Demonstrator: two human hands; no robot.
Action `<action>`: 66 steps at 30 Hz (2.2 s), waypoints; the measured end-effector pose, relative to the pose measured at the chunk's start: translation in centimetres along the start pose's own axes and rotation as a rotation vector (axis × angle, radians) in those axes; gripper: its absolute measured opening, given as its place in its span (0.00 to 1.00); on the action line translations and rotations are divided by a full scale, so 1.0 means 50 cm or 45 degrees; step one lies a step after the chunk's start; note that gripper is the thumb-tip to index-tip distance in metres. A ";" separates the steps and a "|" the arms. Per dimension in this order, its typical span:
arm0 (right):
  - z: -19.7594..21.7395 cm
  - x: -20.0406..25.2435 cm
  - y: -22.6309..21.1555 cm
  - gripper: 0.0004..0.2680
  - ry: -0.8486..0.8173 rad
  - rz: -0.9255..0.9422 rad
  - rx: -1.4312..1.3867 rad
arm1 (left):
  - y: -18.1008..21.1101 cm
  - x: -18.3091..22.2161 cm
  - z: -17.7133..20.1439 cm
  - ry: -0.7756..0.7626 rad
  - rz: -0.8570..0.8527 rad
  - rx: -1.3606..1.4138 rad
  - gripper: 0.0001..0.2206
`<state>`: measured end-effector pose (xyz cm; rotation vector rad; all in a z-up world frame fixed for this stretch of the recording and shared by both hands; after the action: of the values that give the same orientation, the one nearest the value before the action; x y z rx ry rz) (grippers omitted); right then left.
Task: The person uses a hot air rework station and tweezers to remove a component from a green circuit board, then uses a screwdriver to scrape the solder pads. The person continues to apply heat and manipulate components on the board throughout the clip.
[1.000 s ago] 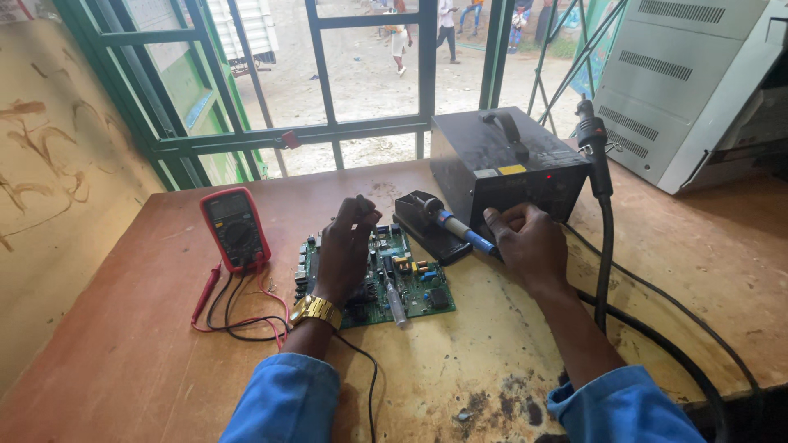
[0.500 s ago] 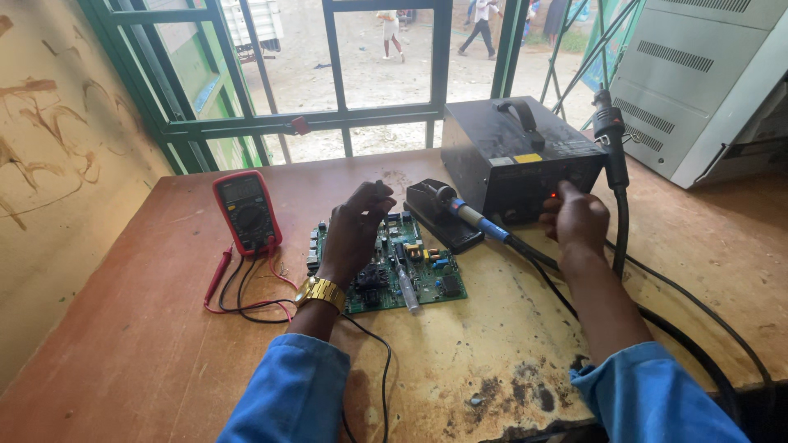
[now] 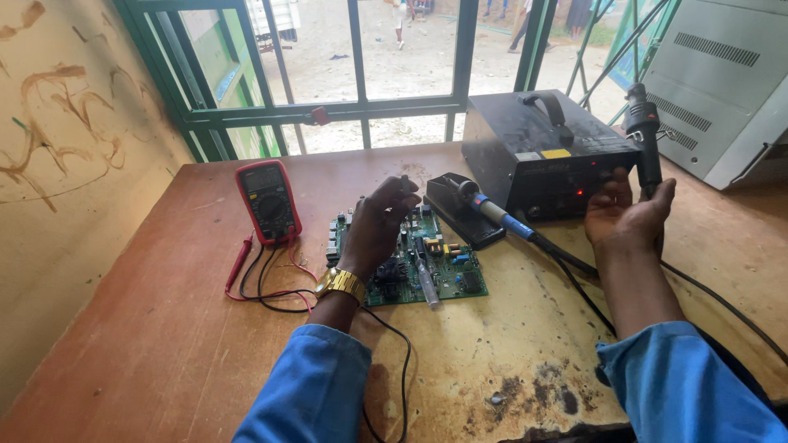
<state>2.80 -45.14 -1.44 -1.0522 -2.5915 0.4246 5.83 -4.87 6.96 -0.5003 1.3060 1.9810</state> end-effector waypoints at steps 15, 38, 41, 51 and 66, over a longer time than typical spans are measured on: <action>-0.111 -0.013 -0.081 0.17 -0.429 0.114 -0.231 | 0.009 -0.001 0.003 0.004 -0.022 -0.050 0.05; -0.248 0.283 0.165 0.14 -1.032 0.292 0.939 | -0.044 -0.004 0.017 0.080 0.157 0.126 0.08; -0.238 0.296 0.176 0.14 -1.105 0.425 0.997 | -0.040 -0.004 0.015 0.076 0.165 0.123 0.08; -0.249 0.273 0.173 0.11 -1.170 0.590 1.215 | -0.056 -0.002 0.016 0.067 0.201 0.119 0.08; -0.212 0.295 0.145 0.05 -0.986 0.876 1.288 | -0.061 -0.005 0.004 0.020 0.186 0.067 0.09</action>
<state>1.35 -28.03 7.94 -1.4427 -1.8192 2.3495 8.23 -4.01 5.28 -0.4060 1.4368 2.0588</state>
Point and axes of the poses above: each hand's wrist, its own x-axis away from the middle knuckle, its own z-axis out of the back of the hand, y = z × x, the point moved 8 cm from there along -x, towards the middle knuckle, and after that the axes turned 2 degrees about -y, right-handed, at the moved point
